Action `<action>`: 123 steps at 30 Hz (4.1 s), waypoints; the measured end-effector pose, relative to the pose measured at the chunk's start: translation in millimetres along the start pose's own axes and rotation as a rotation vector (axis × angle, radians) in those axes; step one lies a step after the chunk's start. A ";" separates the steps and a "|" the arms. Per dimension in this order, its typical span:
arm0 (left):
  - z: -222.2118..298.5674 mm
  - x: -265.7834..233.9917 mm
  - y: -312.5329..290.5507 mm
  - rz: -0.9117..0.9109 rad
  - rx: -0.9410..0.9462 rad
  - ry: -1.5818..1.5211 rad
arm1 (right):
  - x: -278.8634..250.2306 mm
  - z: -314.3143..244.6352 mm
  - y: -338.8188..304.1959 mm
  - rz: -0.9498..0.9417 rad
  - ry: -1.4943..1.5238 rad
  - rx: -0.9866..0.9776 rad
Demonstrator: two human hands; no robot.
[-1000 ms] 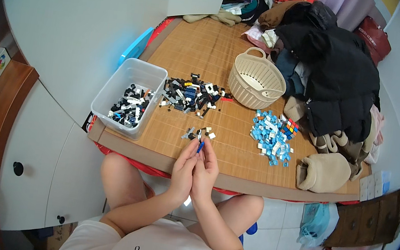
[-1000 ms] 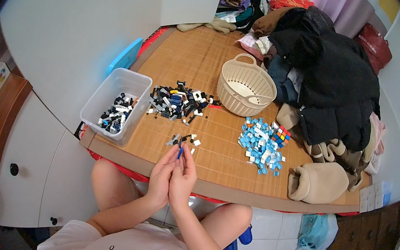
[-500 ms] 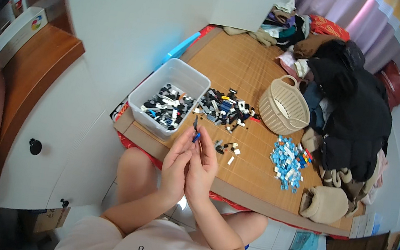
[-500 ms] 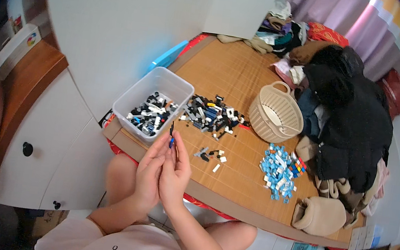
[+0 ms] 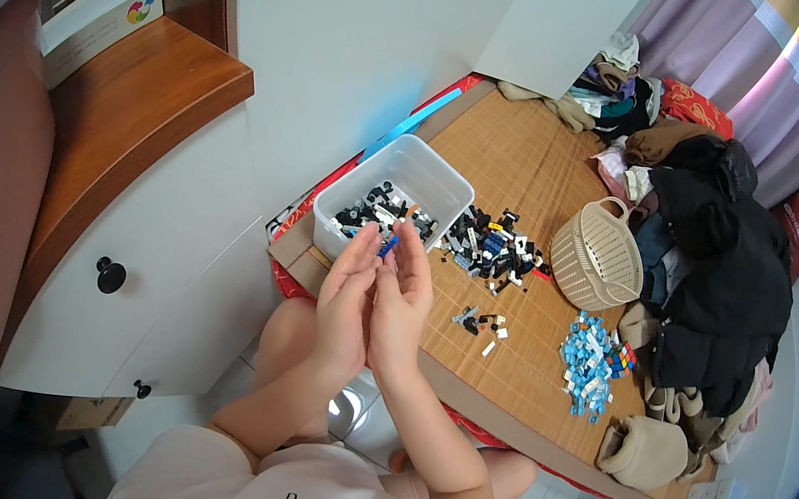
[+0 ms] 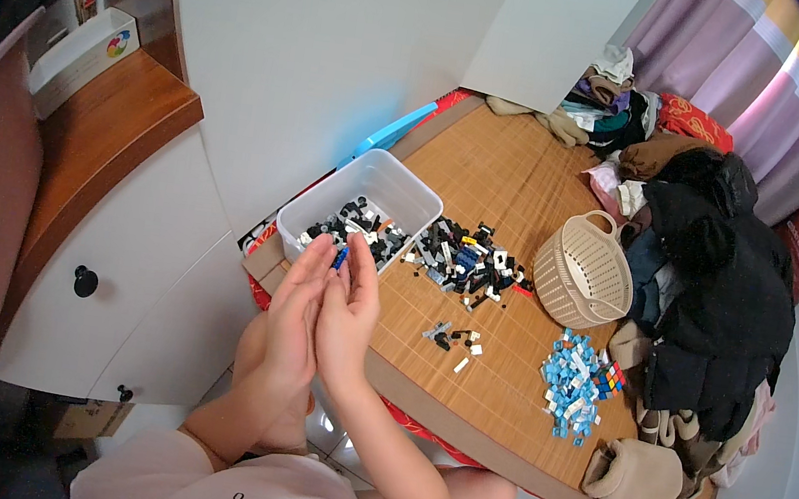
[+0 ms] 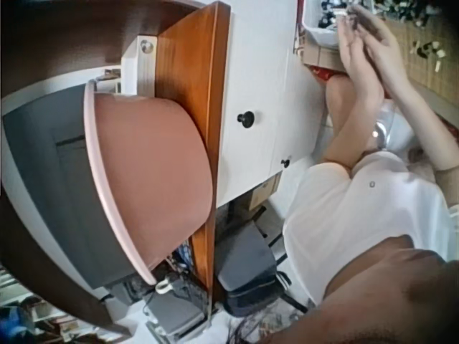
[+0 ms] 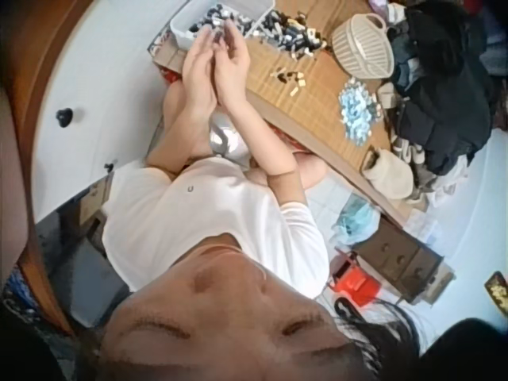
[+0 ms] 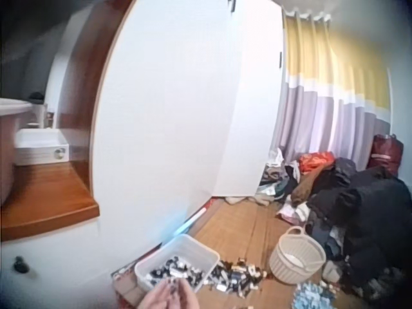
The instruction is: The person sits on a mat and assembles small plastic building blocks by hand. They pick up individual pieces from a pile on the mat and connect them to a growing structure held in their hands.
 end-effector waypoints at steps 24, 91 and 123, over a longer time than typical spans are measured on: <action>-55.1 26.8 -13.1 -0.164 -0.168 0.114 | -64.8 -21.2 -21.6 0.185 -0.041 0.025; -202.0 26.2 13.3 -0.291 -0.500 0.308 | -183.8 6.7 -61.6 0.624 0.101 0.079; -55.5 28.1 -5.9 -0.162 -0.119 0.040 | -67.1 -32.9 -28.2 0.284 0.306 0.078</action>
Point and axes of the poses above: each hand's wrist, its own y-axis towards the middle knuckle, its own x-axis out of the palm, z = x × y, the point moved 2 cm from there along y, towards the middle knuckle, and after that the axes turned 15 degrees about -x, right-handed, at the moved point
